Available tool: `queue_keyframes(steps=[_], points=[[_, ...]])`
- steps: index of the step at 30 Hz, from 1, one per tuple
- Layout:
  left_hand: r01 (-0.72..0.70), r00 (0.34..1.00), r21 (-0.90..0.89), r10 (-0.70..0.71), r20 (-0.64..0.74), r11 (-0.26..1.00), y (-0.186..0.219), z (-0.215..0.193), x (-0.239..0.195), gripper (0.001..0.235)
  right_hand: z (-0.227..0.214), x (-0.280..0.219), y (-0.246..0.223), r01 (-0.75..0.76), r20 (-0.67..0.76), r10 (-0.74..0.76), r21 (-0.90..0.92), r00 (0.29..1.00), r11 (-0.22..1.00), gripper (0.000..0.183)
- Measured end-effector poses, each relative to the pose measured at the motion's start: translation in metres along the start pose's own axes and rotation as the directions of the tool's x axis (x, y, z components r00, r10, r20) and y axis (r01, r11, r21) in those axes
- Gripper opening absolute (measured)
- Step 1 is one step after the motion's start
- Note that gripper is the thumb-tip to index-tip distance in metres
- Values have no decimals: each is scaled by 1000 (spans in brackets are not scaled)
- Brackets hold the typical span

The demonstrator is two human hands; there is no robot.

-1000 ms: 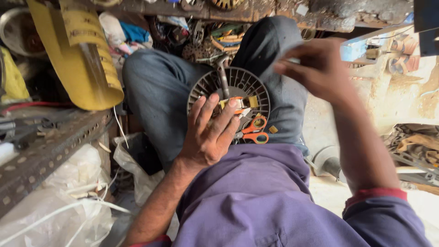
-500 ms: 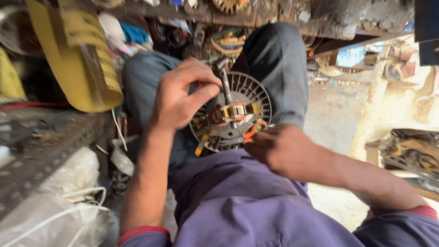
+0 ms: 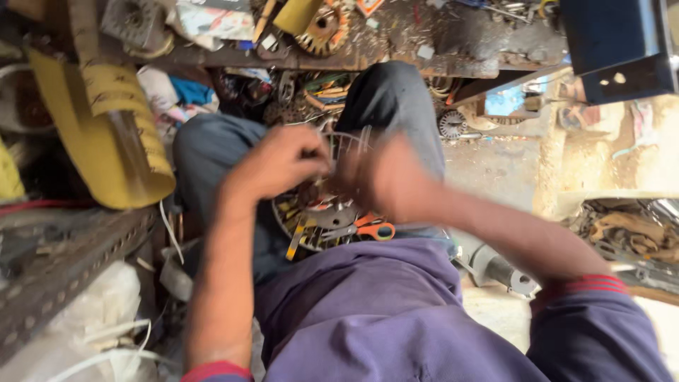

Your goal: The person winds copper wire around the core of an electric fan motor by hand, securing it through the slots.

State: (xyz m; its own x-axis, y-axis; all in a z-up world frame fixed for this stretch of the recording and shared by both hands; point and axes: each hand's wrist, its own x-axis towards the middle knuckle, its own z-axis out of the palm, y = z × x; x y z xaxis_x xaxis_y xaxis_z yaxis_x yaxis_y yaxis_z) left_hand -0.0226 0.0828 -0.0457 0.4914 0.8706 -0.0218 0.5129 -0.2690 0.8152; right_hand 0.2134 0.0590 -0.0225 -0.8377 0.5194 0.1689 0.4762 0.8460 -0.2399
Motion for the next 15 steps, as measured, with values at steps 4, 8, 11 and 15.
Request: queue_keyframes(steps=[4, 8, 11, 15], points=[[-138, 951, -421, 0, -311, 896, 38, 17, -46, 24, -16, -47, -39, 9, 220, -43, 153, 975, 988, 13], [-346, 754, 671, 620, -218, 656, 72, 27, -70, 17, 0, -33, 27, -227, -130, 250, 168, 959, 959, 7], [-406, 801, -189, 249, -544, 894, 68, 24, -58, 7, 22, 9, 39, -269, -111, 376, 520, 920, 811, 7], [41, 961, -214, -97, -260, 976, 19, 22, -13, 14, 5, 18, 33, -282, -188, 313, 171, 931, 944, 3]])
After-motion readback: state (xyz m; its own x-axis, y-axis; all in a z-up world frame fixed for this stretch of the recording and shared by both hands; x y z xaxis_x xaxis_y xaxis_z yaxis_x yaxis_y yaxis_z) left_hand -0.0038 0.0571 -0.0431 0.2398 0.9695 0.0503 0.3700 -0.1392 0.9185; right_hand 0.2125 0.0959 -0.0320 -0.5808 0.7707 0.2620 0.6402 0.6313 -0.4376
